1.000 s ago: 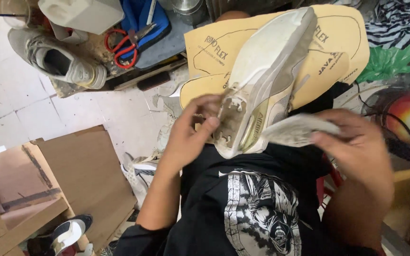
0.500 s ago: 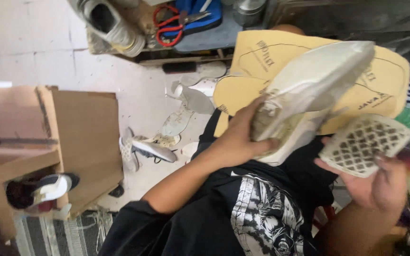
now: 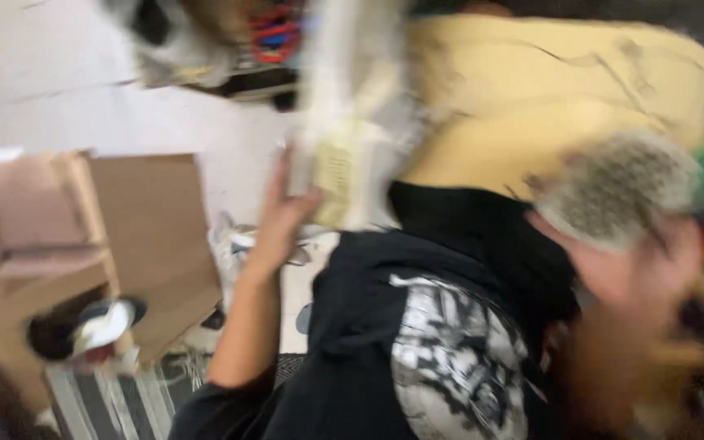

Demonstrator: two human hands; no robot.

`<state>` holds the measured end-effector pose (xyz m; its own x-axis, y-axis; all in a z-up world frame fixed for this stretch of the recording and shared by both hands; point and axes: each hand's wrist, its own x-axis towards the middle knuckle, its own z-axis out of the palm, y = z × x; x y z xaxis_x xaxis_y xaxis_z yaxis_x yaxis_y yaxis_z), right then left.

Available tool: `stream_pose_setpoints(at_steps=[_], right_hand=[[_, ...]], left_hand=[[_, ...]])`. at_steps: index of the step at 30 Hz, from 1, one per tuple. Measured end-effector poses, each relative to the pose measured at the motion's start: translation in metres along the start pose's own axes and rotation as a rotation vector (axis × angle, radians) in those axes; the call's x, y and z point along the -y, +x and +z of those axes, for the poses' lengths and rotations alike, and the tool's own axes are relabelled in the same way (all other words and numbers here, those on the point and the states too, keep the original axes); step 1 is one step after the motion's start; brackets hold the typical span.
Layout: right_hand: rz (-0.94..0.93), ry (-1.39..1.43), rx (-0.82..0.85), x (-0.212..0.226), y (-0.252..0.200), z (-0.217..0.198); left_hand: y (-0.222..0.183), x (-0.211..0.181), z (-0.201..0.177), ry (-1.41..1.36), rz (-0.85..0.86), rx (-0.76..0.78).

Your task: Trimming excess material from a shoe sole using scissors and fitting it to the shoe body.

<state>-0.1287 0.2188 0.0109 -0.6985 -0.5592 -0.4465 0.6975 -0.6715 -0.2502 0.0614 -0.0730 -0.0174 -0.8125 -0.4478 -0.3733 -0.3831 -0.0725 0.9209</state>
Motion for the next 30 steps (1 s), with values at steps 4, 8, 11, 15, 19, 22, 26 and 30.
stream_pose_setpoints(at_steps=[4,8,11,15,19,22,26,30], right_hand=[[0.182,0.214,0.334,0.001,0.015,0.003],[0.342,0.351,0.309,-0.003,0.02,0.004],[0.36,0.366,0.265,-0.006,0.022,0.004],[0.344,0.32,0.262,-0.01,0.021,-0.001],[0.282,0.184,0.29,-0.012,0.02,0.006],[0.276,0.21,0.278,-0.017,0.017,0.011],[0.173,-0.135,0.285,-0.002,0.026,-0.044],[0.138,-0.61,-0.07,0.005,0.034,-0.079]], left_hand=[[0.002,-0.021,0.019,-0.352,-0.144,-0.252],[0.006,-0.041,0.026,-0.514,-0.025,-0.162],[0.01,-0.028,0.023,-0.559,-0.039,-0.18],[0.013,-0.018,0.027,-0.541,-0.063,-0.227],[0.018,0.027,0.019,-0.441,-0.03,-0.398],[0.01,0.023,0.014,-0.137,-0.003,-0.516],[0.001,-0.011,0.014,-0.051,0.03,-0.625],[-0.009,0.008,-0.008,0.038,0.062,-0.768]])
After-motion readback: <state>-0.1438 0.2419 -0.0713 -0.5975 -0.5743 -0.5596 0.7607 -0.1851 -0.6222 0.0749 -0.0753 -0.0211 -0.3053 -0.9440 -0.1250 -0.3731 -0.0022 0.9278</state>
